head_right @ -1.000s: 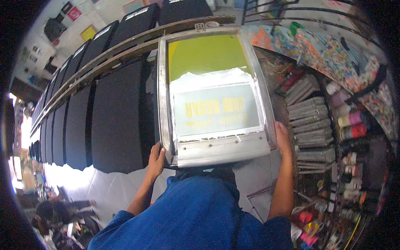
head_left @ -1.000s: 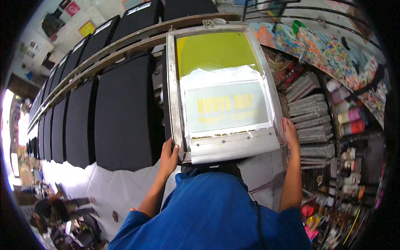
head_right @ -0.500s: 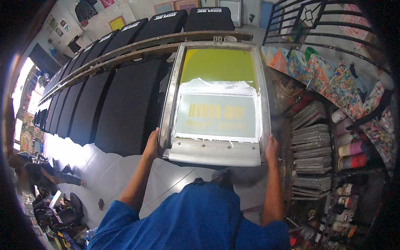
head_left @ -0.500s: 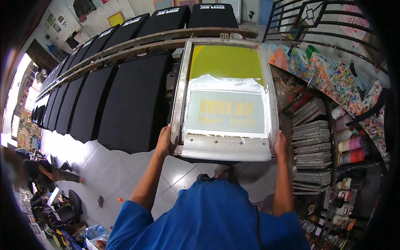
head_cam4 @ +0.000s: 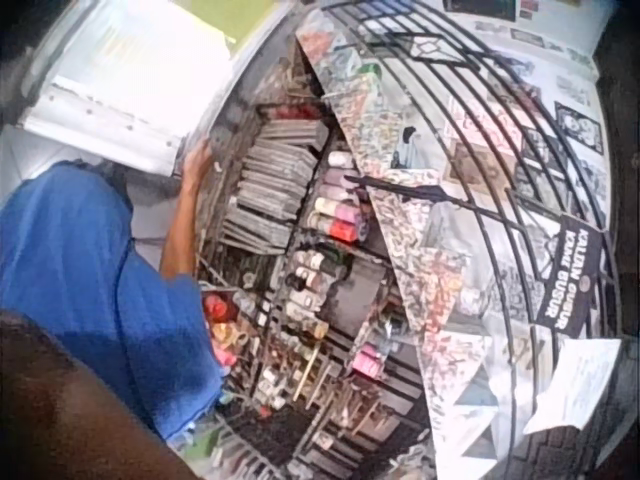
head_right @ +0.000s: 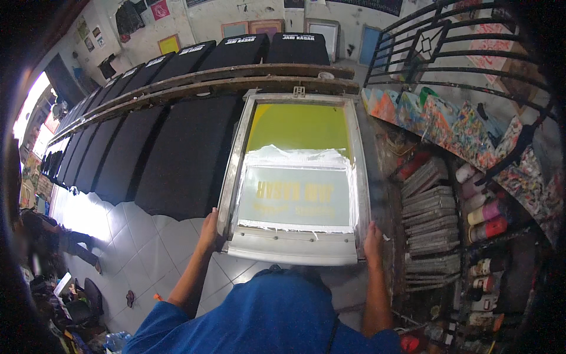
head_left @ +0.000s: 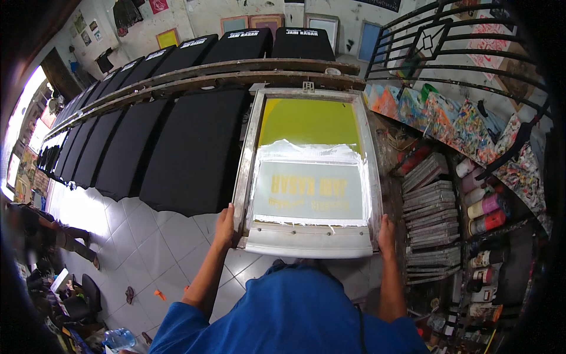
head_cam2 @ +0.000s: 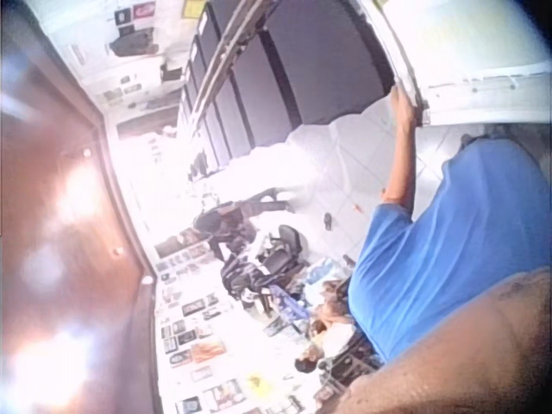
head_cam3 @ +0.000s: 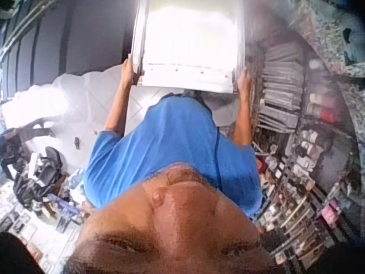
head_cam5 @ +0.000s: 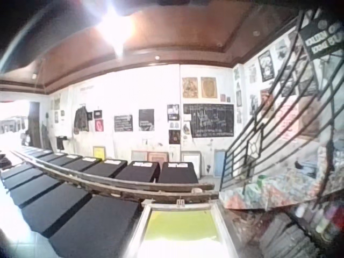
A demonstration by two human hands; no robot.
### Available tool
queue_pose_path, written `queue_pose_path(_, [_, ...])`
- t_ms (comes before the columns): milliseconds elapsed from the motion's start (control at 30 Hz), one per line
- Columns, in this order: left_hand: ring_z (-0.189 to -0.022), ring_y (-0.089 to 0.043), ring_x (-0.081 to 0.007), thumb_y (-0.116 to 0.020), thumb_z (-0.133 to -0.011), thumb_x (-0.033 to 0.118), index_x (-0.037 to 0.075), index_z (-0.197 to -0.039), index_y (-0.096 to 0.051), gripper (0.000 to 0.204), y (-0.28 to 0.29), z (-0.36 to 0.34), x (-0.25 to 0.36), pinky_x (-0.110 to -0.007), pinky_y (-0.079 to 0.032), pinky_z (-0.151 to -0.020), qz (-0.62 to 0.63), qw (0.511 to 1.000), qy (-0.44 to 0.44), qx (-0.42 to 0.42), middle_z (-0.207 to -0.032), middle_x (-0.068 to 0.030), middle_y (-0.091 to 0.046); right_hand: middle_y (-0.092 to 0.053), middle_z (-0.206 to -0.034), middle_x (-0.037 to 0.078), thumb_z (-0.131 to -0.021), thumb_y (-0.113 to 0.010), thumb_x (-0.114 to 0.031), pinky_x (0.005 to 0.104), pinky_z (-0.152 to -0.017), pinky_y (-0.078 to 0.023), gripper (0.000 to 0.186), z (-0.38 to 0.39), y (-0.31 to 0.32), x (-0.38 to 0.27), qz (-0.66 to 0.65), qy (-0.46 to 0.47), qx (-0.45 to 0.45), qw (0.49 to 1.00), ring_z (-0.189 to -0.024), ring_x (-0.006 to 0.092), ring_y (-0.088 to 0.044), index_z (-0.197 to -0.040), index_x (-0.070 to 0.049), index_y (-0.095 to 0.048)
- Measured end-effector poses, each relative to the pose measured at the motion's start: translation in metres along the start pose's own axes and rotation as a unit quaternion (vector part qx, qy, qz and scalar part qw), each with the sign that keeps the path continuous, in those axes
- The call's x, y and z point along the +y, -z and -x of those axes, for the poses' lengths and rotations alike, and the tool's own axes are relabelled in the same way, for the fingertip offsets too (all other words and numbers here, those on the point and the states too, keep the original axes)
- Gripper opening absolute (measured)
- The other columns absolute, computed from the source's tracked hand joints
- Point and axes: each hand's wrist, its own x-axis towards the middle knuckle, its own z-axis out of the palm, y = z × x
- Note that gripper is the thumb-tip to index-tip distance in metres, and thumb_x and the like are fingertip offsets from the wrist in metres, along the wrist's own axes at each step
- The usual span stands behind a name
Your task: The person lays out a black t-shirt on a wooden frame, smooths it, and then uses a screen printing frame with a squeegee to apply white ink onto the fabric. The person repeats this process on multiple shirts.
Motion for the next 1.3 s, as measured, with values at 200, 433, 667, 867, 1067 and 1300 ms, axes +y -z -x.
queue_pose_path(200, [-0.080,-0.053,-0.0138,-0.046,-0.097,0.051,-0.005,-0.104,-0.060,0.058,0.008,-0.015,-0.005,-0.029,-0.044,-0.072,0.016,1.000,-0.003,0.016,-0.089,-0.0099,-0.061,-0.064,-0.110,0.024,-0.101,-0.035,-0.047,0.0373,-0.090,-0.043,0.064,0.002,-0.014,-0.021,0.040,-0.008,0.000,0.999,-0.104,0.0306,-0.059,-0.115,0.010,-0.059])
queue_pose_path(433, [-0.082,-0.053,-0.0145,-0.047,-0.097,0.051,-0.005,-0.101,-0.060,0.058,0.005,-0.023,0.014,-0.029,-0.045,-0.075,0.017,1.000,-0.002,0.011,-0.088,-0.0094,-0.060,-0.059,-0.115,0.031,-0.099,-0.033,-0.052,0.0433,-0.093,-0.042,0.070,-0.023,-0.029,-0.007,0.059,-0.012,0.012,0.998,-0.112,0.0424,-0.056,-0.116,0.010,-0.058])
queue_pose_path(667, [-0.075,-0.048,-0.0144,-0.047,-0.096,0.052,-0.005,-0.092,-0.062,0.059,0.009,-0.056,-0.015,-0.031,-0.042,-0.068,-0.033,0.999,-0.020,0.034,-0.079,-0.0072,-0.057,-0.058,-0.122,0.030,-0.097,-0.034,-0.055,0.0418,-0.098,-0.040,0.072,-0.053,-0.037,0.018,0.012,-0.052,-0.010,0.999,-0.118,0.0408,-0.053,-0.121,0.009,-0.057])
queue_pose_path(867, [-0.069,-0.044,-0.0129,-0.048,-0.096,0.052,-0.006,-0.085,-0.061,0.060,0.002,-0.046,0.006,-0.032,-0.039,-0.062,-0.062,0.995,-0.026,0.072,-0.072,-0.0055,-0.052,-0.058,-0.123,0.029,-0.099,-0.033,-0.052,0.0400,-0.100,-0.039,0.069,-0.046,-0.043,0.012,-0.021,-0.025,-0.001,0.999,-0.120,0.0387,-0.053,-0.122,0.009,-0.056])
queue_pose_path(1067, [-0.071,-0.049,-0.0154,-0.048,-0.096,0.052,-0.006,-0.084,-0.061,0.060,0.005,-0.056,-0.005,-0.034,-0.042,-0.065,-0.108,0.990,-0.053,0.072,-0.073,-0.0078,-0.056,-0.058,-0.123,0.028,-0.099,-0.033,-0.050,0.0390,-0.101,-0.038,0.068,-0.051,-0.045,0.015,0.007,-0.041,-0.025,0.999,-0.119,0.0391,-0.053,-0.122,0.010,-0.055])
queue_pose_path(1300, [-0.079,-0.054,-0.0172,-0.049,-0.096,0.049,-0.005,-0.097,-0.062,0.055,0.006,-0.062,-0.017,-0.033,-0.045,-0.075,-0.070,0.995,-0.044,0.050,-0.083,-0.0109,-0.062,-0.065,-0.107,0.015,-0.098,-0.034,-0.057,0.0358,-0.091,-0.042,0.071,-0.052,-0.057,0.021,0.020,0.006,0.005,1.000,-0.102,0.0260,-0.059,-0.118,0.007,-0.059])
